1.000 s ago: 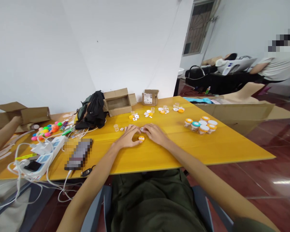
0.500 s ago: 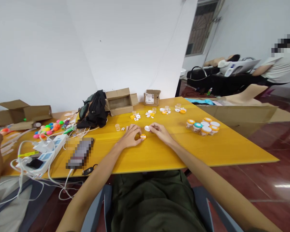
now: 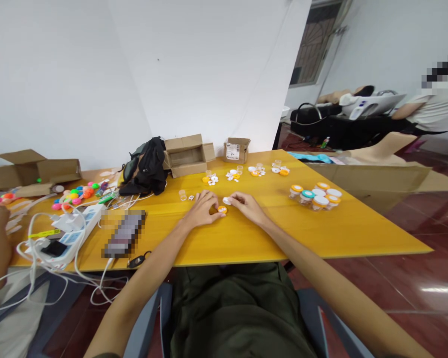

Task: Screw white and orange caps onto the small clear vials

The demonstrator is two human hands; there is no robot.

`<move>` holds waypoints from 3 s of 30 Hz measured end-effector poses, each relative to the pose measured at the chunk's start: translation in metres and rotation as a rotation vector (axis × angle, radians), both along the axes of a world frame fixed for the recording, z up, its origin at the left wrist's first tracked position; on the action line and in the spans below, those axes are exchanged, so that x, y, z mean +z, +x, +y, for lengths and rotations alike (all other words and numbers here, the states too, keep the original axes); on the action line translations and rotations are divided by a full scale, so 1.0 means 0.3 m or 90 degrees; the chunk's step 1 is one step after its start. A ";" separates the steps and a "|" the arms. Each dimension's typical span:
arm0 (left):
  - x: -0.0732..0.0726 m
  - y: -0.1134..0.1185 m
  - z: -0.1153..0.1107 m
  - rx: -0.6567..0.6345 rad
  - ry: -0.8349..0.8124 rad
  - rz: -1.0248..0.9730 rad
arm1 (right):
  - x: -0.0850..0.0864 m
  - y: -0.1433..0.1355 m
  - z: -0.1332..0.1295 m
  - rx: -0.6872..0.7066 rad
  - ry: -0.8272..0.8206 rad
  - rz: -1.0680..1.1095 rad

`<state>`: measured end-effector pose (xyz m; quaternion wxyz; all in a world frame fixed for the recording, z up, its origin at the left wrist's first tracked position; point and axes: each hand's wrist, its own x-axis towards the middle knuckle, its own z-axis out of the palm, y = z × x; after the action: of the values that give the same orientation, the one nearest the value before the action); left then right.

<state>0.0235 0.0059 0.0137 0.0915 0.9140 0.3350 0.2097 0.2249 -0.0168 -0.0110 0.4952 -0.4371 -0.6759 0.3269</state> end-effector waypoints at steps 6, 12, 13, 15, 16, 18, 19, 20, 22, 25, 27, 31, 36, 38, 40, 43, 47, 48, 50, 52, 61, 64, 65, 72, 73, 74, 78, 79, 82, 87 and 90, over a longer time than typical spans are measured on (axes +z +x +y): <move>-0.001 -0.003 -0.002 -0.019 -0.010 -0.008 | 0.011 -0.003 -0.011 -0.003 0.010 -0.026; -0.004 -0.003 -0.001 -0.040 -0.014 -0.001 | 0.017 -0.008 -0.017 -0.006 0.006 -0.033; -0.005 -0.003 0.000 -0.042 -0.015 -0.002 | 0.019 -0.009 -0.018 -0.006 0.006 -0.033; -0.005 -0.003 0.000 -0.046 -0.018 -0.005 | 0.023 -0.011 -0.022 -0.005 0.005 -0.031; -0.005 -0.003 0.001 -0.048 -0.021 -0.007 | 0.024 -0.012 -0.024 -0.005 0.005 -0.031; -0.004 -0.003 0.000 -0.049 -0.028 -0.011 | 0.028 -0.012 -0.027 -0.002 0.002 -0.031; -0.002 -0.003 0.000 -0.049 -0.033 -0.013 | 0.030 -0.011 -0.029 0.001 0.000 -0.033; -0.001 -0.003 -0.001 -0.049 -0.038 -0.015 | 0.031 -0.011 -0.031 0.004 -0.003 -0.035; 0.002 -0.003 -0.002 -0.048 -0.048 -0.019 | 0.033 -0.011 -0.035 0.008 -0.005 -0.041; 0.003 -0.002 -0.002 -0.046 -0.058 -0.029 | 0.033 -0.012 -0.040 0.010 -0.001 -0.047; 0.001 -0.002 0.001 -0.042 -0.061 -0.034 | 0.032 -0.015 -0.044 0.008 0.003 -0.055; -0.011 -0.005 0.008 -0.024 -0.057 -0.034 | 0.028 -0.022 -0.049 -0.001 0.024 -0.083; -0.017 -0.011 0.011 -0.014 -0.050 -0.039 | 0.024 -0.024 -0.049 -0.005 0.056 -0.130; -0.016 -0.011 0.009 -0.016 -0.048 -0.038 | 0.021 -0.023 -0.047 -0.005 0.066 -0.151; -0.016 -0.011 0.008 -0.016 -0.048 -0.034 | 0.017 -0.022 -0.044 -0.007 0.077 -0.169; -0.016 -0.010 0.008 -0.017 -0.051 -0.029 | 0.008 -0.020 -0.040 -0.013 0.091 -0.192; -0.016 -0.010 0.007 -0.021 -0.050 -0.034 | 0.002 -0.018 -0.037 -0.018 0.100 -0.219; -0.015 -0.010 0.007 -0.023 -0.051 -0.036 | 0.003 -0.017 -0.037 -0.018 0.101 -0.224; -0.014 -0.010 0.005 -0.026 -0.053 -0.039 | 0.006 -0.017 -0.040 -0.013 0.104 -0.238; -0.012 -0.010 0.004 -0.027 -0.057 -0.040 | 0.012 -0.017 -0.044 -0.005 0.108 -0.255; -0.005 -0.008 -0.003 -0.027 -0.057 -0.043 | 0.030 -0.019 -0.054 0.025 0.119 -0.291; -0.005 -0.008 -0.003 -0.029 -0.058 -0.042 | 0.024 -0.016 -0.050 0.023 0.115 -0.290; -0.005 -0.008 -0.003 -0.031 -0.058 -0.043 | 0.022 -0.015 -0.048 0.023 0.115 -0.288; -0.003 -0.007 -0.003 -0.040 -0.050 -0.044 | 0.001 -0.009 -0.024 0.046 0.096 -0.245; -0.003 -0.007 -0.003 -0.042 -0.048 -0.043 | -0.001 -0.009 -0.020 0.050 0.088 -0.231; -0.002 -0.008 -0.004 -0.044 -0.045 -0.042 | -0.003 -0.009 -0.018 0.055 0.079 -0.215; -0.005 -0.009 0.001 -0.047 -0.036 -0.041 | 0.000 -0.014 -0.019 0.070 0.051 -0.155; -0.006 -0.010 0.002 -0.050 -0.033 -0.041 | 0.002 -0.016 -0.021 0.072 0.047 -0.141; -0.008 -0.011 0.006 -0.067 -0.021 -0.034 | 0.004 -0.018 -0.023 0.067 0.032 -0.110; 0.002 -0.012 -0.001 -0.088 -0.003 -0.017 | -0.011 -0.011 -0.012 0.048 0.021 -0.111; 0.001 -0.012 -0.003 -0.097 -0.005 -0.034 | -0.018 -0.007 -0.005 0.060 0.020 -0.108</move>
<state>0.0199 0.0050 0.0140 0.1193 0.9305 0.2630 0.2250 0.2229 -0.0183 -0.0164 0.4266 -0.4232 -0.7404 0.3011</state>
